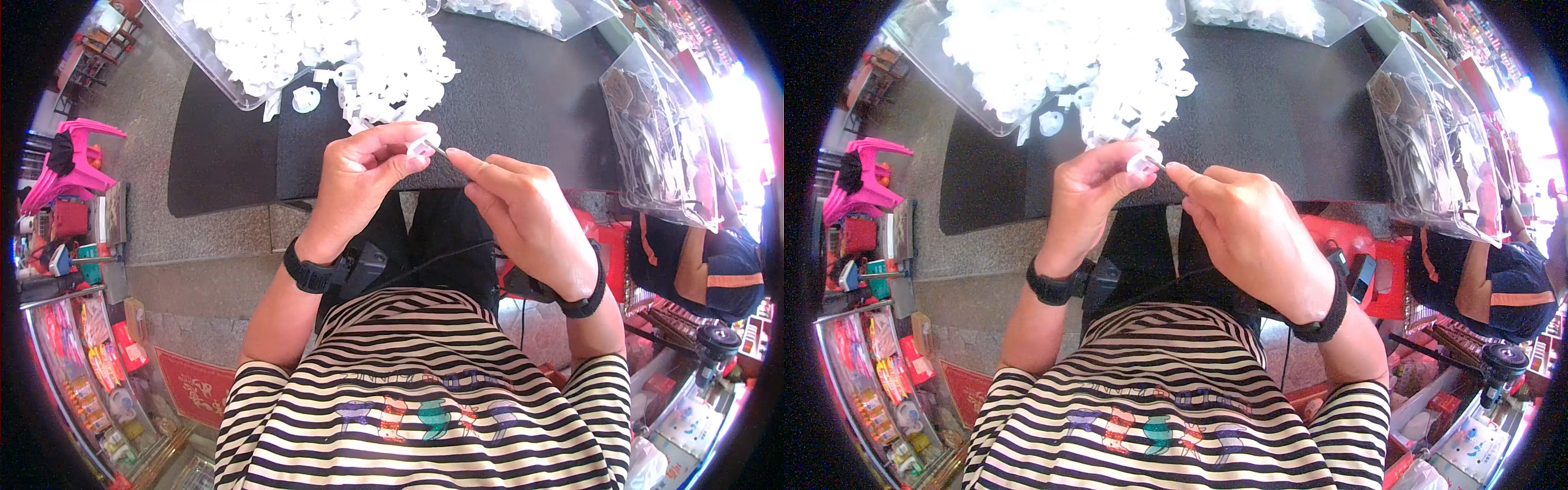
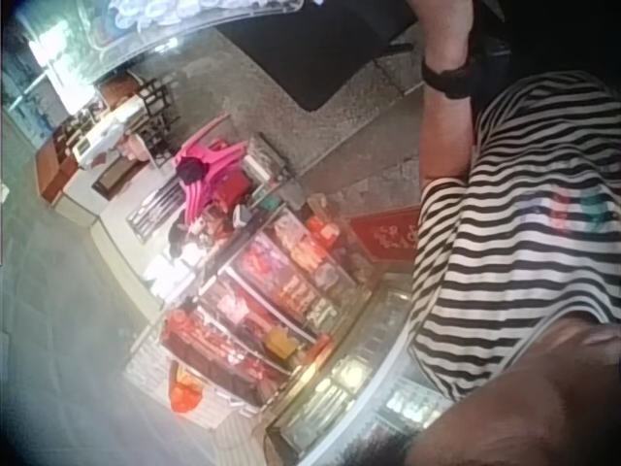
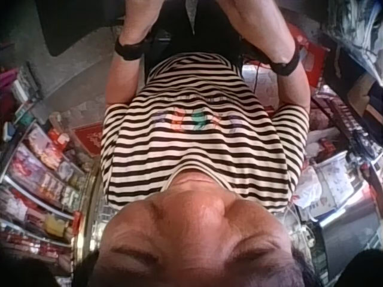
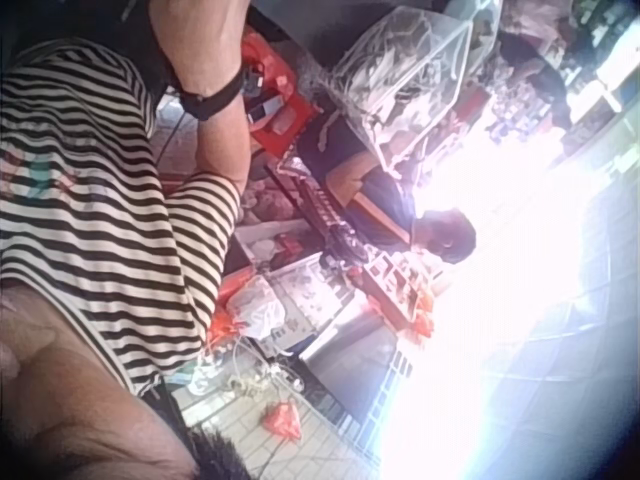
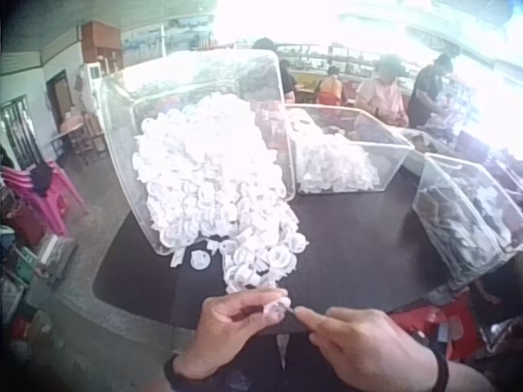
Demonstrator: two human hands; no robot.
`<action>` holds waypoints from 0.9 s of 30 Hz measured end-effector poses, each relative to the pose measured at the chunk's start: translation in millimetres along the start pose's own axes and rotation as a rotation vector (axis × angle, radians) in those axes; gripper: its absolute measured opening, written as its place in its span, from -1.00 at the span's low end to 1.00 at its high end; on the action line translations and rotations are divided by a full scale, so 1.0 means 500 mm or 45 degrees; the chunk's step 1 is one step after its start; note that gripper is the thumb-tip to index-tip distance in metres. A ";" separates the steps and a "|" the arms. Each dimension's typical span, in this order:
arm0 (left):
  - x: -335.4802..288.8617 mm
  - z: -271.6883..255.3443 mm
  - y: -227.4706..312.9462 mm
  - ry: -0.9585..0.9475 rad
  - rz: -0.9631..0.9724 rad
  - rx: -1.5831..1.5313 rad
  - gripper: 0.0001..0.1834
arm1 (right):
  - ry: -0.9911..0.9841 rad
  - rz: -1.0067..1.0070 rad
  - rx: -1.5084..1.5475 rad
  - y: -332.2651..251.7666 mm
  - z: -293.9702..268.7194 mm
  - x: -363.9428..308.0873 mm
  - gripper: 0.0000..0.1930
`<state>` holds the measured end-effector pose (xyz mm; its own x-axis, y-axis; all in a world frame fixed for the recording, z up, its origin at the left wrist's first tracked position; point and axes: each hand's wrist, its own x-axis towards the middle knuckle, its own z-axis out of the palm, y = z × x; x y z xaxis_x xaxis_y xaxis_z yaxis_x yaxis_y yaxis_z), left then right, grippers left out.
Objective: Manually assemble small white plastic components using a screwdriver-like tool.
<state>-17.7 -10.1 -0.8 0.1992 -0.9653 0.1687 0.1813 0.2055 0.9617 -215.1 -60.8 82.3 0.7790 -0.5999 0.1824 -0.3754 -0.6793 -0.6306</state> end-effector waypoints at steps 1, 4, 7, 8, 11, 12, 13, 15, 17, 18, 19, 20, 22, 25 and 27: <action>0.001 0.001 0.002 -0.001 -0.013 -0.006 -0.70 | -0.002 0.008 0.010 0.000 -0.001 0.000 -0.62; 0.006 -0.001 -0.001 -0.010 -0.022 -0.029 -0.70 | 0.032 0.001 -0.033 0.001 0.009 0.003 -0.62; 0.003 -0.001 -0.002 0.009 -0.040 -0.091 -0.69 | 0.064 -0.017 -0.109 -0.006 0.012 -0.002 -0.62; 0.001 0.000 -0.002 0.034 -0.064 -0.139 -0.69 | 0.067 -0.022 -0.107 -0.007 0.010 -0.002 -0.62; 0.000 0.003 -0.004 0.061 -0.030 -0.216 -0.69 | 0.078 -0.012 -0.063 -0.013 0.001 -0.007 -0.62; 0.002 0.003 -0.005 0.063 -0.030 -0.216 -0.69 | 0.084 0.025 -0.063 -0.018 -0.003 -0.009 -0.64; 0.005 0.004 -0.002 0.067 -0.023 -0.233 -0.69 | 0.090 0.061 -0.062 -0.021 -0.006 -0.011 -0.65; 0.006 0.003 -0.001 0.073 -0.017 -0.249 -0.69 | 0.109 0.033 -0.051 -0.012 -0.002 -0.012 -0.64; 0.006 0.003 -0.005 0.075 -0.019 -0.283 -0.68 | 0.130 0.008 -0.044 -0.007 -0.001 -0.009 -0.62; 0.006 0.002 -0.004 0.074 -0.019 -0.284 -0.68 | 0.117 0.011 -0.049 -0.008 -0.002 -0.008 -0.63; 0.006 0.000 -0.001 0.062 -0.045 -0.231 -0.69 | 0.103 0.014 -0.054 -0.009 -0.004 -0.006 -0.63; 0.006 -0.001 0.000 0.050 -0.071 -0.178 -0.69 | 0.103 0.014 -0.054 -0.011 -0.005 -0.004 -0.63; 0.004 0.000 0.001 0.051 -0.061 -0.159 -0.69 | 0.050 0.066 -0.092 -0.016 -0.010 -0.001 -0.66; 0.002 0.001 -0.001 0.066 -0.063 -0.139 -0.69 | 0.008 0.073 -0.115 -0.021 -0.014 0.002 -0.66; 0.004 0.001 0.000 0.079 -0.077 -0.139 -0.69 | 0.007 0.059 -0.126 -0.020 -0.015 0.004 -0.66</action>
<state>-18.1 -11.9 -0.5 0.2431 -0.9654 0.0943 0.2981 0.1668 0.9398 -213.4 -58.3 94.6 0.7572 -0.6335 0.1592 -0.4588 -0.6893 -0.5607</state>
